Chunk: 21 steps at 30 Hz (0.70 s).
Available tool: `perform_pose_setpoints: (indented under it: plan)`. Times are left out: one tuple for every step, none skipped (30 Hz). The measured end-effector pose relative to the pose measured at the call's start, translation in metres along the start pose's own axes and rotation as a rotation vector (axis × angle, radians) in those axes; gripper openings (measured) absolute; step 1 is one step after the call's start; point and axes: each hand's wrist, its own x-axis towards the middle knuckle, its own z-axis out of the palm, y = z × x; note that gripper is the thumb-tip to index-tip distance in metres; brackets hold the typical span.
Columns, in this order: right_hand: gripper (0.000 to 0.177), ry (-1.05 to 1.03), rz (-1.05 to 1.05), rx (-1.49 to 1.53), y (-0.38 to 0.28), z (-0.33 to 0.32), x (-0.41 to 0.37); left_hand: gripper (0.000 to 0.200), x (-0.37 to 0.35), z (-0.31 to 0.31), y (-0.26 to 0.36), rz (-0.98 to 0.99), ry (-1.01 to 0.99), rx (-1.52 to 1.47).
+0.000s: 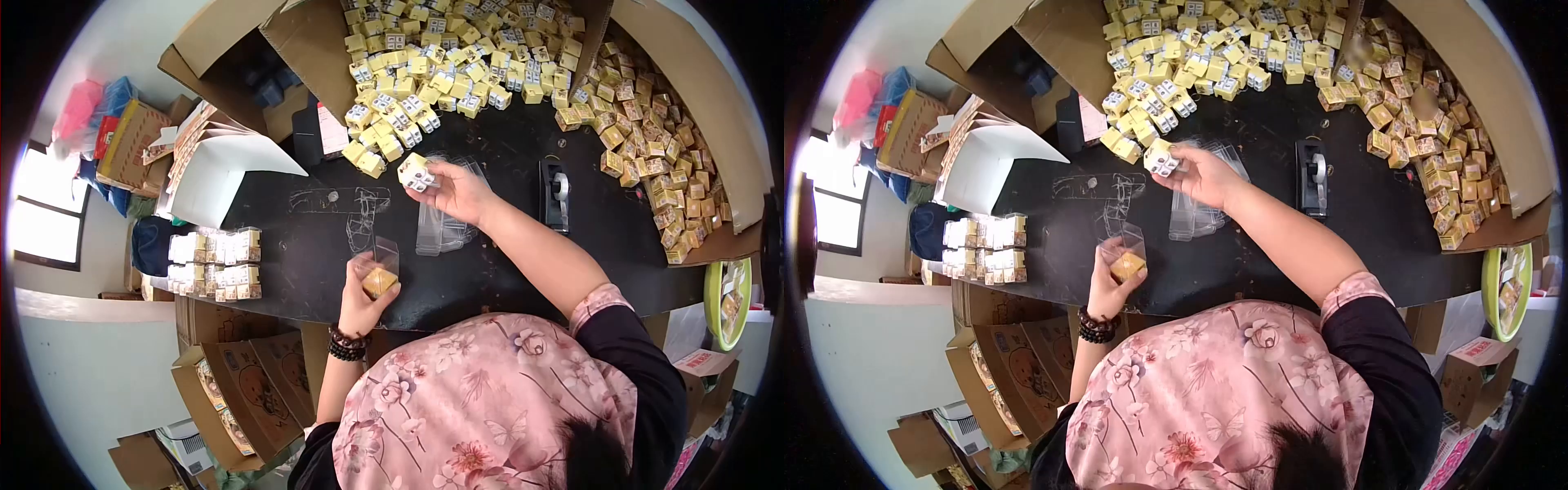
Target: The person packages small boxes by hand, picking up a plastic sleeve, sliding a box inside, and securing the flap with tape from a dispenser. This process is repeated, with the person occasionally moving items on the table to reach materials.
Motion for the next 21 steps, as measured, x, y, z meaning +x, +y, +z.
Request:
perform_pose_setpoints:
  plan:
    - [0.040, -0.038, 0.039, 0.048, 0.003, -0.001, -0.019, 0.070, 0.008, 0.007, 0.015, 0.080, 0.066, 0.146]
    - [0.041, -0.046, 0.060, 0.018, 0.005, 0.003, -0.039, 0.072, 0.012, 0.015, 0.026, 0.048, 0.110, 0.174]
    - [0.041, -0.053, 0.083, -0.011, 0.008, 0.010, -0.059, 0.072, 0.017, 0.022, 0.036, 0.051, 0.101, 0.174]
    - [0.041, -0.028, 0.084, -0.052, 0.010, 0.017, -0.079, 0.073, 0.022, 0.029, 0.045, 0.240, 0.186, 0.428]
    - [0.041, -0.045, 0.102, -0.098, 0.010, 0.015, -0.092, 0.074, 0.026, 0.035, 0.050, 0.435, 0.272, 0.679]
    - [0.041, -0.062, 0.118, -0.144, 0.010, 0.013, -0.105, 0.073, 0.027, 0.041, 0.051, 0.458, 0.278, 0.645]
    - [0.040, -0.029, 0.096, -0.175, 0.009, 0.016, -0.118, 0.073, 0.027, 0.047, 0.055, 0.466, 0.268, 0.644]
    - [0.040, -0.024, 0.083, -0.170, 0.006, 0.015, -0.128, 0.072, 0.027, 0.053, 0.061, 0.509, 0.251, 0.713]
    - [0.039, 0.047, 0.060, -0.292, 0.004, 0.014, -0.136, 0.071, 0.026, 0.060, 0.065, 0.554, 0.232, 0.781]
    - [0.039, 0.121, 0.038, -0.412, 0.002, 0.013, -0.145, 0.072, 0.026, 0.066, 0.066, 0.578, 0.200, 0.796]
    - [0.039, 0.131, 0.025, -0.405, 0.000, 0.014, -0.152, 0.072, 0.025, 0.073, 0.066, 0.588, 0.185, 0.793]
    - [0.039, 0.179, 0.015, -0.512, -0.002, 0.015, -0.158, 0.072, 0.025, 0.079, 0.066, 0.636, 0.157, 0.823]
    - [0.039, 0.227, 0.007, -0.619, -0.003, 0.015, -0.164, 0.073, 0.024, 0.085, 0.067, 0.684, 0.130, 0.853]
    - [0.039, 0.236, -0.004, -0.611, -0.003, 0.012, -0.168, 0.073, 0.022, 0.091, 0.070, 0.676, 0.101, 0.832]
    - [0.040, 0.237, -0.045, -0.696, -0.002, 0.006, -0.170, 0.073, 0.021, 0.097, 0.071, 0.686, 0.090, 0.829]
    - [0.041, 0.239, -0.084, -0.782, -0.002, 0.003, -0.173, 0.075, 0.020, 0.102, 0.072, 0.704, 0.080, 0.810]
    - [0.041, 0.246, -0.091, -0.778, -0.001, 0.004, -0.177, 0.078, 0.018, 0.107, 0.072, 0.721, 0.072, 0.792]
    - [0.040, 0.276, -0.166, -0.799, 0.001, 0.005, -0.181, 0.077, 0.017, 0.112, 0.069, 0.714, 0.065, 0.758]
    - [0.042, 0.306, -0.242, -0.819, 0.002, 0.005, -0.184, 0.077, 0.017, 0.115, 0.070, 0.718, 0.058, 0.757]
    - [0.042, 0.311, -0.247, -0.815, 0.001, 0.004, -0.187, 0.076, 0.017, 0.117, 0.072, 0.771, 0.090, 0.789]
    - [0.041, 0.330, -0.212, -0.798, -0.002, 0.002, -0.188, 0.074, 0.017, 0.118, 0.072, 0.823, 0.122, 0.822]
